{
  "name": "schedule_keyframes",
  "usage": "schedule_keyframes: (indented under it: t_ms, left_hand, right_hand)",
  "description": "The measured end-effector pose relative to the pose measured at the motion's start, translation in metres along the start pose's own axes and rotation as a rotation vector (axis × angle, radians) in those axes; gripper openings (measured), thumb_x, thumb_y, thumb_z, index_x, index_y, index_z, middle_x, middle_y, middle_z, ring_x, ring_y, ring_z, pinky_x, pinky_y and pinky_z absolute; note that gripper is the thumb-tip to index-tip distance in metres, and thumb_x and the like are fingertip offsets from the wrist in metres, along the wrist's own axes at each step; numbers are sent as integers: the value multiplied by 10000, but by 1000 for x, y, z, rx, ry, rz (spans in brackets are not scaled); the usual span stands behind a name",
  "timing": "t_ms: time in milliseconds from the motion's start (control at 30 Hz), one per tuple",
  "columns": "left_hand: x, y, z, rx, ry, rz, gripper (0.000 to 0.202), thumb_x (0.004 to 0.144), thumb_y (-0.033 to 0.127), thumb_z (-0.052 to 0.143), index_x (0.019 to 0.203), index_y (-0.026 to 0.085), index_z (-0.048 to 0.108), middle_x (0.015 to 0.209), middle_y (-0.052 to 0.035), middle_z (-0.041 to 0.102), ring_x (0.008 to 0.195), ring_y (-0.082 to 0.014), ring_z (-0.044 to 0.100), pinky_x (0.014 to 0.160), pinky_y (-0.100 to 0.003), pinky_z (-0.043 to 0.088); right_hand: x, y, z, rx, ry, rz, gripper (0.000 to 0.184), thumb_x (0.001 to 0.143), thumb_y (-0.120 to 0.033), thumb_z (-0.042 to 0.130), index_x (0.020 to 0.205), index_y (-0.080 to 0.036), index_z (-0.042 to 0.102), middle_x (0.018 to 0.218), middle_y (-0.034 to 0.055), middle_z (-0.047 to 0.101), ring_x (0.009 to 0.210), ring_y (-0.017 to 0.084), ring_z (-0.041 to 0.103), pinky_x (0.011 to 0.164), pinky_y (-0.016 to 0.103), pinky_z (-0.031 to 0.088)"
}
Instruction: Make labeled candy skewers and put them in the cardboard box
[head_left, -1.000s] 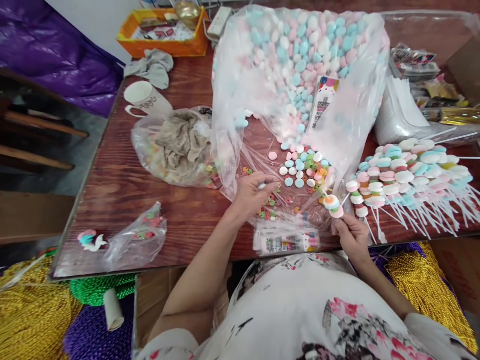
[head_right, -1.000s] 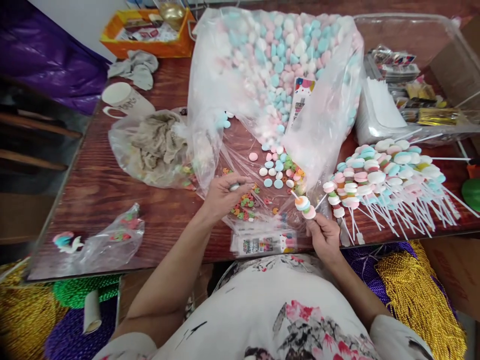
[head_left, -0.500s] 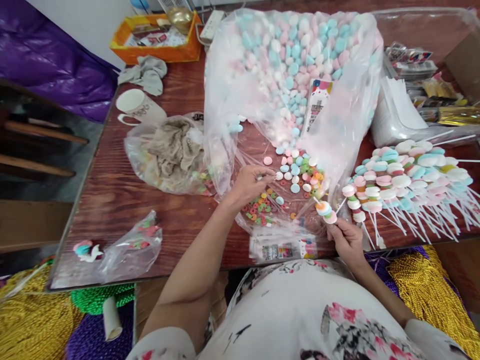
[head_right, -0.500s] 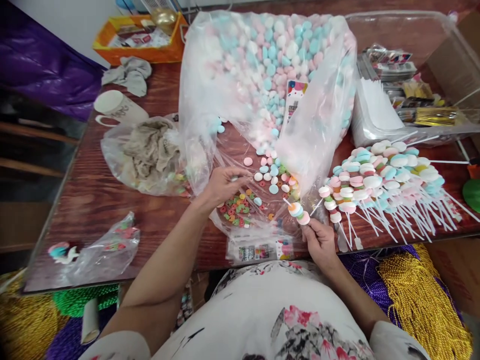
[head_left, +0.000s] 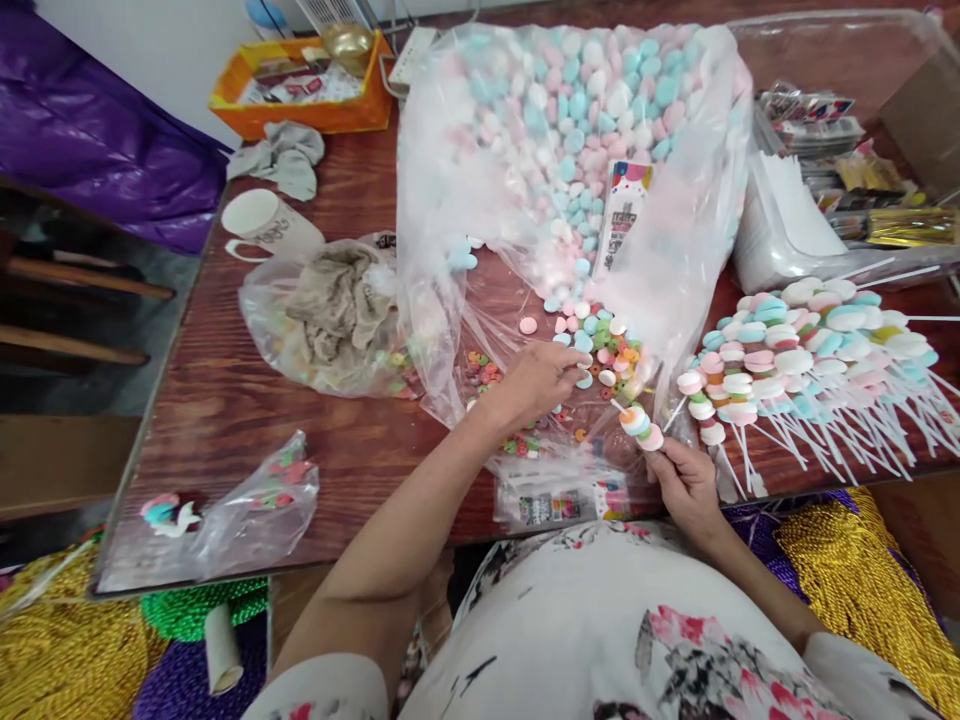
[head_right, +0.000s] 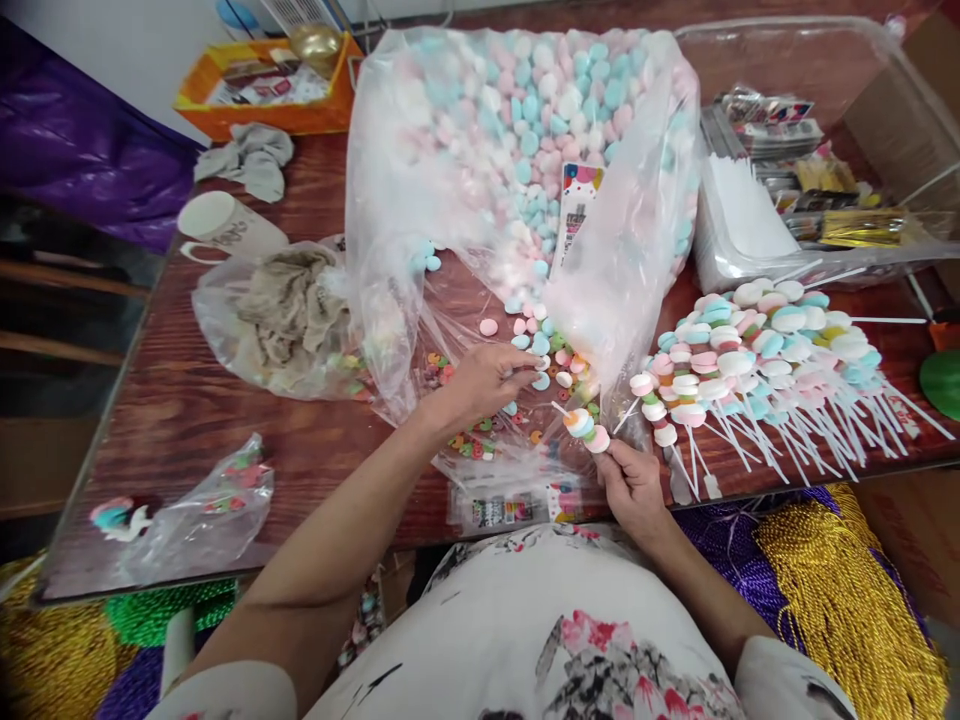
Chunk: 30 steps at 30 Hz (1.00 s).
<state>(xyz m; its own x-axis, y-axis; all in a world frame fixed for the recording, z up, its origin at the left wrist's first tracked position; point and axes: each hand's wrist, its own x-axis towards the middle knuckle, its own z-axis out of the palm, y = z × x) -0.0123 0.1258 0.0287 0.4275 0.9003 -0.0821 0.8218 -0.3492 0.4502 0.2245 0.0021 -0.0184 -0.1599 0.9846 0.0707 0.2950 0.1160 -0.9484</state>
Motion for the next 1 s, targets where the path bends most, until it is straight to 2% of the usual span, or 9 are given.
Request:
schedule_keyframes:
  t_ms: [133, 300, 367, 467, 567, 667, 733, 833, 1000]
  left_hand:
    - [18, 27, 3, 195, -136, -47, 266, 885, 217, 490, 926, 150, 744, 933, -143, 727, 905, -277, 673, 784, -370, 478]
    - [22, 35, 10, 238, -116, -67, 269, 864, 176, 507, 1012, 119, 724, 952, -180, 714, 919, -307, 670, 789, -408, 480]
    - [14, 30, 10, 91, -57, -62, 253, 868, 175, 516, 957, 121, 747, 930, -165, 723, 907, -289, 670, 803, -403, 482]
    - [-13, 21, 7, -446, 104, -85, 195, 855, 247, 607, 904, 160, 775, 897, -97, 746, 857, -223, 675, 787, -335, 502]
    - [-47, 22, 6, -1005, 276, -224, 172, 762, 317, 746, 870, 190, 790, 852, -49, 754, 755, -165, 668, 704, -270, 518]
    - [-76, 31, 13, -1322, 377, -341, 188, 670, 315, 824, 819, 202, 799, 827, -42, 752, 678, -141, 648, 621, -247, 514]
    - [-87, 37, 20, -1406, 443, -351, 208, 643, 320, 844, 814, 208, 803, 815, -45, 749, 669, -140, 641, 589, -240, 506]
    - [-94, 38, 29, -1382, 577, -329, 211, 647, 329, 845, 825, 222, 807, 810, -48, 748, 686, -141, 634, 590, -238, 501]
    - [-98, 33, 35, -1119, 733, -204, 121, 707, 268, 804, 827, 255, 805, 763, -31, 736, 709, -156, 635, 666, -273, 511]
  right_hand:
    - [-3, 3, 1, 27, 48, 8, 302, 934, -196, 511, 631, -183, 504, 557, -52, 476, 509, 73, 431, 517, 221, 335]
    - [-4, 5, 1, 19, 53, 8, 315, 937, -207, 514, 624, -184, 496, 555, -50, 476, 510, 77, 433, 524, 226, 345]
    - [-5, 3, 0, 17, 56, 8, 313, 938, -206, 514, 626, -185, 493, 555, -50, 476, 510, 79, 433, 522, 226, 348]
    - [-4, -5, -1, 4, 42, -20, 304, 938, -192, 509, 634, -188, 493, 553, -52, 469, 502, 78, 426, 512, 224, 345]
    - [2, -19, 1, -58, -5, -106, 259, 934, -172, 505, 677, -189, 537, 562, -51, 464, 499, 81, 423, 508, 225, 345]
    - [10, -32, 6, -173, -66, -212, 160, 932, -162, 503, 823, -188, 618, 607, -41, 499, 535, 93, 450, 539, 231, 365]
    - [14, -37, 10, -248, -92, -263, 151, 937, -159, 492, 901, -186, 636, 633, -34, 521, 555, 98, 464, 557, 234, 370]
    - [14, -38, 14, -330, -106, -295, 176, 943, -158, 471, 901, -182, 640, 624, -32, 510, 547, 101, 454, 553, 239, 357]
    - [5, -34, 16, -365, -112, -265, 181, 944, -170, 468, 918, -183, 647, 621, -29, 515, 527, 102, 437, 544, 244, 347]
